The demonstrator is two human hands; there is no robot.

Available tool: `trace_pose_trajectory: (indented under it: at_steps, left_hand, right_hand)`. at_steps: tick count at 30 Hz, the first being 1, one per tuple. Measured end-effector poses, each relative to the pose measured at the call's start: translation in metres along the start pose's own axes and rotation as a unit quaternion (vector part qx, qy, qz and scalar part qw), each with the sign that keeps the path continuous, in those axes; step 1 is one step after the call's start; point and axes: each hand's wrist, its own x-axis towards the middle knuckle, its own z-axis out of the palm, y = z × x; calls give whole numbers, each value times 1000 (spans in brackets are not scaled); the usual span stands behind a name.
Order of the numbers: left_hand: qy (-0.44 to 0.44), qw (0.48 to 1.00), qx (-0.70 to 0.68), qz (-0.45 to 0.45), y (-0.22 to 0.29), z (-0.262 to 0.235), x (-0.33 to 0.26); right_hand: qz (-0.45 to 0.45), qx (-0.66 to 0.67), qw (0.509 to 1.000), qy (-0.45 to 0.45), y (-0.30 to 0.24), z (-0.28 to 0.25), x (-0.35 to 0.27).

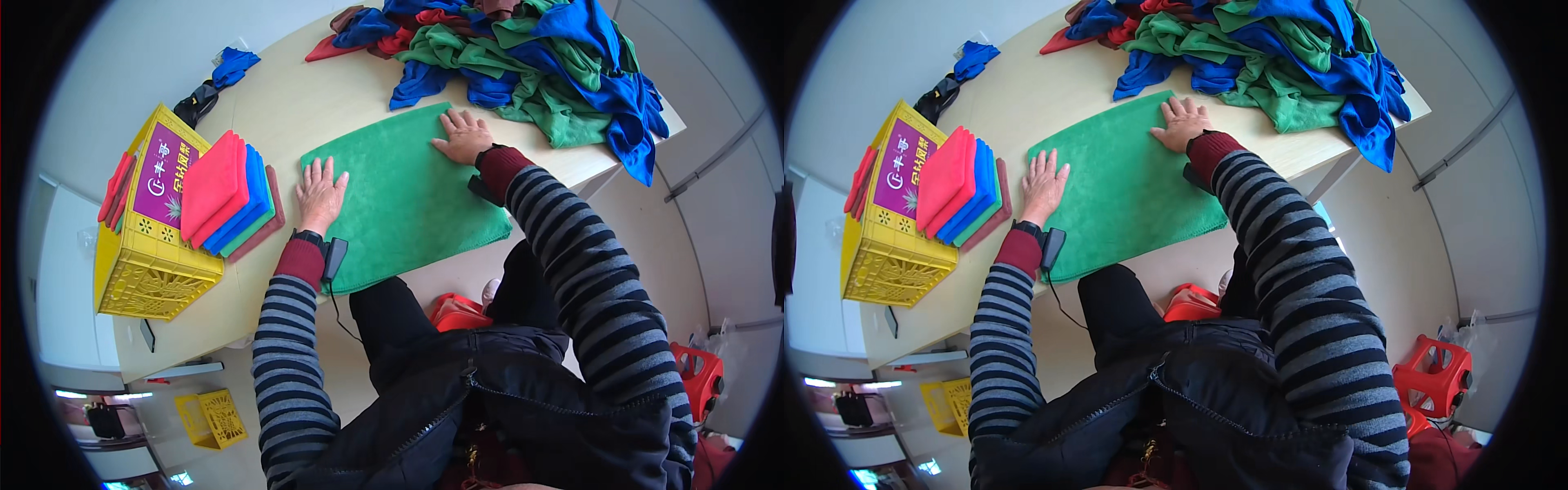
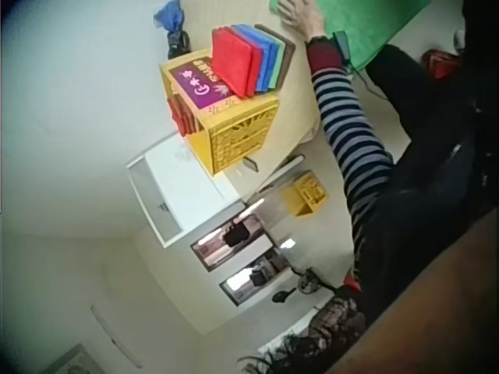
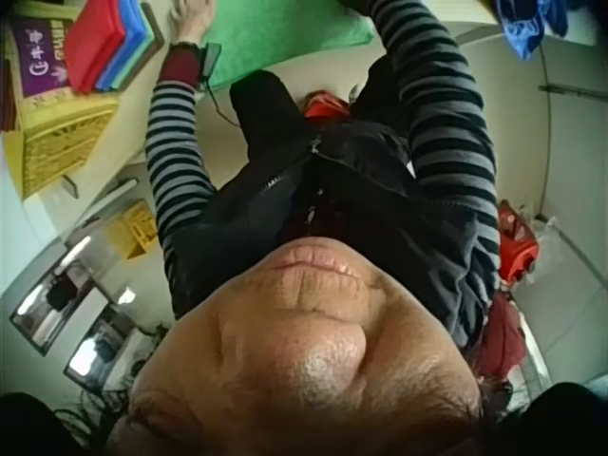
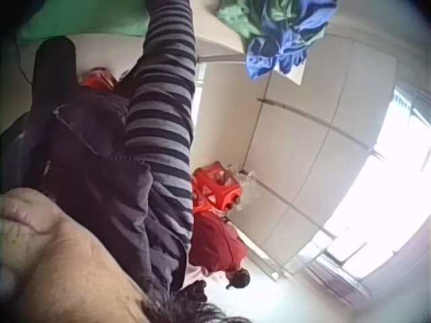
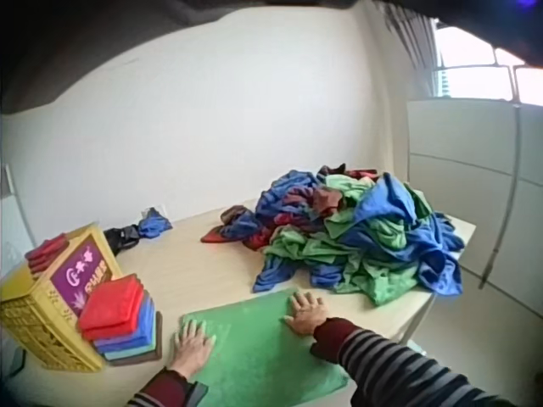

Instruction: Fold colorful square pieces of fabric on a table.

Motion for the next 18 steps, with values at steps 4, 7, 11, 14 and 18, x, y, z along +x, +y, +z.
trace_pose_trajectory:
  at_steps: [4,7,11,14,18]
  left_hand:
    - [19,998,53,13,8,-8,12]
    - [58,991,58,108,33,-6,37]
    - [3,987,-44,153,42,18,65]
    - [27,989,-52,139,41,23,62]
    - [38,996,-31,69,27,20,58]
  right_hand:
    - [15,-98,994,37,-20,-5,15]
    - [-89,-39,994,49,-64,3,30]
    - [-137,10,990,24,-92,15,47]
    - [-137,11,990,26,-85,31,48]
    - [-103,-2,994,27,-66,22,49]
